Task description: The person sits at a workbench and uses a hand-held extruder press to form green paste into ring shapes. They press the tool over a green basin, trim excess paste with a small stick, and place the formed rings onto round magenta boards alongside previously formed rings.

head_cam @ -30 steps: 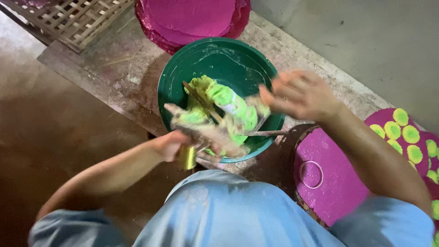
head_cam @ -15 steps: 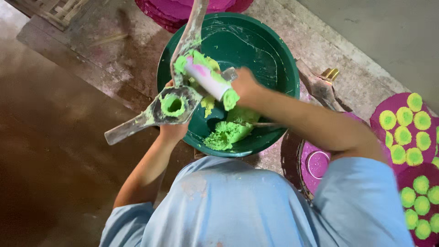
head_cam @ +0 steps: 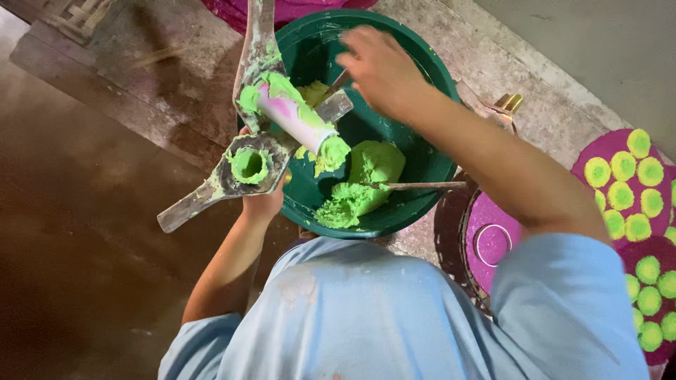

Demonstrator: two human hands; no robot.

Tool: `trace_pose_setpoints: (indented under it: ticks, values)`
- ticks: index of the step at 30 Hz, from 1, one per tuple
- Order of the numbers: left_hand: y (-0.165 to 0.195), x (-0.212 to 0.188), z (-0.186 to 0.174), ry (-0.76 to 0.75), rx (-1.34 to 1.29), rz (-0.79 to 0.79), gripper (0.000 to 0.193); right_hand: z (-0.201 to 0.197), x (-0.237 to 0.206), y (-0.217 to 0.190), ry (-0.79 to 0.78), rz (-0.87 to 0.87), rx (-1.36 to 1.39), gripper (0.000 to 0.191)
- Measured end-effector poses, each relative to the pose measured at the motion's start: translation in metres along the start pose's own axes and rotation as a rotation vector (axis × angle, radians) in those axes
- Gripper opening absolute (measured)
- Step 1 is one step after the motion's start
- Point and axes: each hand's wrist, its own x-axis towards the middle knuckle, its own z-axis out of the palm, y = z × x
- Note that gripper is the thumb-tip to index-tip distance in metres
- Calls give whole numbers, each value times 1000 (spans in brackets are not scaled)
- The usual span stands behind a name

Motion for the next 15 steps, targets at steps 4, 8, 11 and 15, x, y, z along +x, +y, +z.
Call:
trace_pose_setpoints:
  ticks: [4, 8, 11, 15]
  values:
    - [-6, -3, 2, -1, -171, -67, 74, 3, -92, -31, -924, 441, 321, 85]
    - [-15, -8, -4, -13, -116, -107, 69, 18, -150, -62, -868, 307, 224, 40]
    - [-20, -14, 0, -17, 43, 41, 67, 19, -171, -68, -815, 260, 196, 24]
    - [-17, -24, 32, 112, -245, -9, 68, 10, -191, -78, -802, 275, 273, 40]
